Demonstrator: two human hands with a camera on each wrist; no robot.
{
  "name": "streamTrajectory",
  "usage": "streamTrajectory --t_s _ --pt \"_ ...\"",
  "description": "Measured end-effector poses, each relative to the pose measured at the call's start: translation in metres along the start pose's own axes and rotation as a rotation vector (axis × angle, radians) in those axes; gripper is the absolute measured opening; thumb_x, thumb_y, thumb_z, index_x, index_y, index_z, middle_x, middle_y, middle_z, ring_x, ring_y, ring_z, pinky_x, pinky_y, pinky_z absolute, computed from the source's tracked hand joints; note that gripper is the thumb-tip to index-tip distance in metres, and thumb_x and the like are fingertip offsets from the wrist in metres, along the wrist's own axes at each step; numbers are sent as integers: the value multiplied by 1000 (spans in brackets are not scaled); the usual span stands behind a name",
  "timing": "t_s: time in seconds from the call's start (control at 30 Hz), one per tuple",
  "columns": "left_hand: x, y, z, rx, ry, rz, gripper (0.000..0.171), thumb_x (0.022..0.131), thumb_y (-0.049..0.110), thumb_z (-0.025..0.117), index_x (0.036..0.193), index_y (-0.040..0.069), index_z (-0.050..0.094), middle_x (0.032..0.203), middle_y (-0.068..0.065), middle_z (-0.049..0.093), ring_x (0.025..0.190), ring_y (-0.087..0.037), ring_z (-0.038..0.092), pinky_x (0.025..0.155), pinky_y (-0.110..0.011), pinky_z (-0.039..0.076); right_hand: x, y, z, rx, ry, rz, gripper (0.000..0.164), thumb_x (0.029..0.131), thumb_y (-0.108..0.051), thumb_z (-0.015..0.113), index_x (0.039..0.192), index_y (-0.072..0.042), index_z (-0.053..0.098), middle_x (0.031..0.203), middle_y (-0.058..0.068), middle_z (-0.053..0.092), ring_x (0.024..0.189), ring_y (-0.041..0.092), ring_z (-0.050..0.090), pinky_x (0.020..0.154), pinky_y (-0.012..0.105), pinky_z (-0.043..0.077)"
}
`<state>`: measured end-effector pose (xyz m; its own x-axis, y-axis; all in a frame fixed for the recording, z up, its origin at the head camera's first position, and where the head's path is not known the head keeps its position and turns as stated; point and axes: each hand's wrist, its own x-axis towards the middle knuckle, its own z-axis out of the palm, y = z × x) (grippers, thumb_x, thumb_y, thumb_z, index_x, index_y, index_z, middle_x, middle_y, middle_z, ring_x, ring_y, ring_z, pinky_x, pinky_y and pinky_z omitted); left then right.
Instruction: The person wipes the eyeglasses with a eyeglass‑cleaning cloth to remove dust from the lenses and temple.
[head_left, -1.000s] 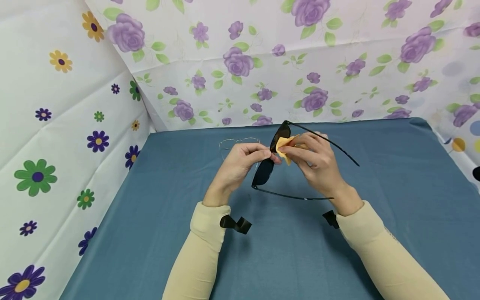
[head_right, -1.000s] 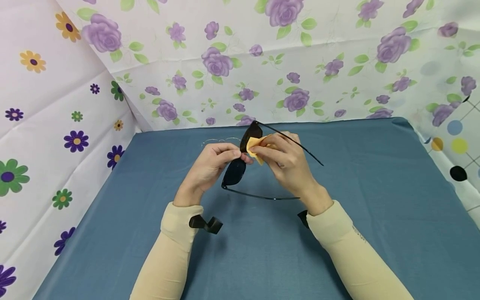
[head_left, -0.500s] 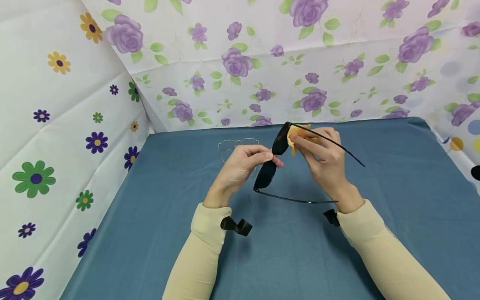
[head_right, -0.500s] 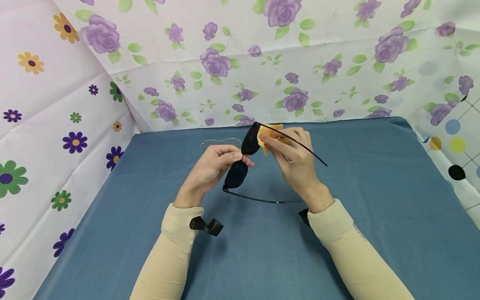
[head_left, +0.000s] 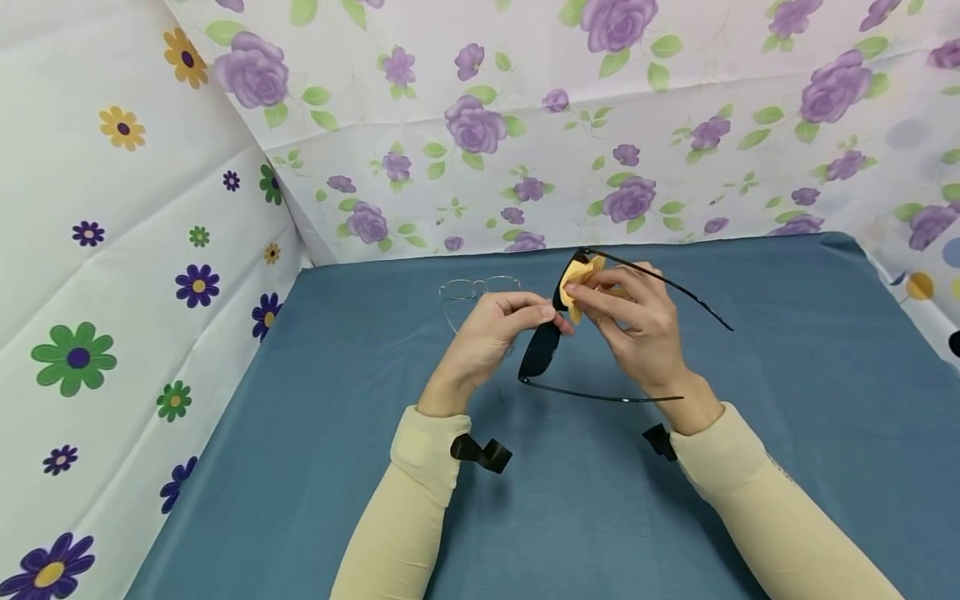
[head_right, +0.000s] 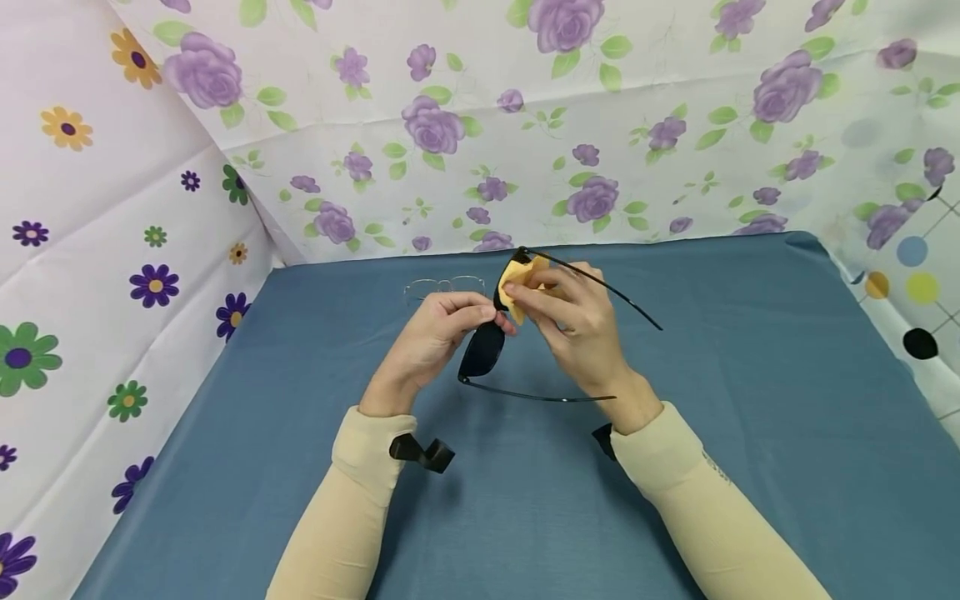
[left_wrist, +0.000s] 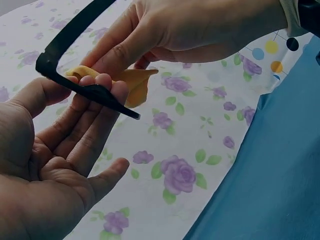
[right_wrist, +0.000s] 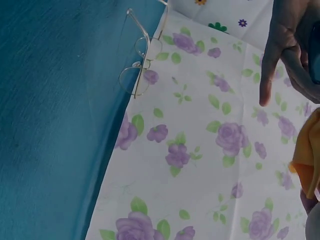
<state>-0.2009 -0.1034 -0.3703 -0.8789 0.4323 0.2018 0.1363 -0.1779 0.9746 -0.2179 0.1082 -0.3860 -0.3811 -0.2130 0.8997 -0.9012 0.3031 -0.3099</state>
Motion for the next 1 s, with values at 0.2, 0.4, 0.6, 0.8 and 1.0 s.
streamTrajectory --t_s 0.2,0.4,0.6,0.8,1.0 --pt "-1 4 -4 30 49 -7 20 105 7 59 104 -1 77 94 -4 77 108 -27 66 107 -42 48 0 3 -1 53 -97 -21 30 107 -29 59 109 -10 82 98 15 68 96 36 58 96 51 40" --pt "-3 5 -6 22 39 -8 19 105 5 59 102 0 78 94 -5 77 105 -29 68 107 -44 48 5 4 -7 123 -177 27 19 91 4 74 106 -3 81 96 12 66 82 24 53 89 43 35" --pt "-6 7 -6 26 23 14 20 105 8 60 99 6 79 95 -7 77 108 -33 68 108 -46 48 10 7 -11 56 -204 8 29 81 15 79 102 -4 82 95 12 66 80 25 50 80 40 28" --pt "-5 7 -7 21 24 11 21 105 9 60 98 7 79 95 -8 77 105 -33 69 109 -46 47 10 7 -16 -83 -210 11 27 83 11 80 104 -6 83 100 16 68 91 36 53 81 48 31" --pt "-5 7 -5 10 19 -8 22 105 9 60 95 12 79 94 -6 77 105 -32 70 111 -44 45 10 7 -18 -202 -111 46 22 86 9 78 105 -2 82 105 20 66 96 42 53 85 55 34"
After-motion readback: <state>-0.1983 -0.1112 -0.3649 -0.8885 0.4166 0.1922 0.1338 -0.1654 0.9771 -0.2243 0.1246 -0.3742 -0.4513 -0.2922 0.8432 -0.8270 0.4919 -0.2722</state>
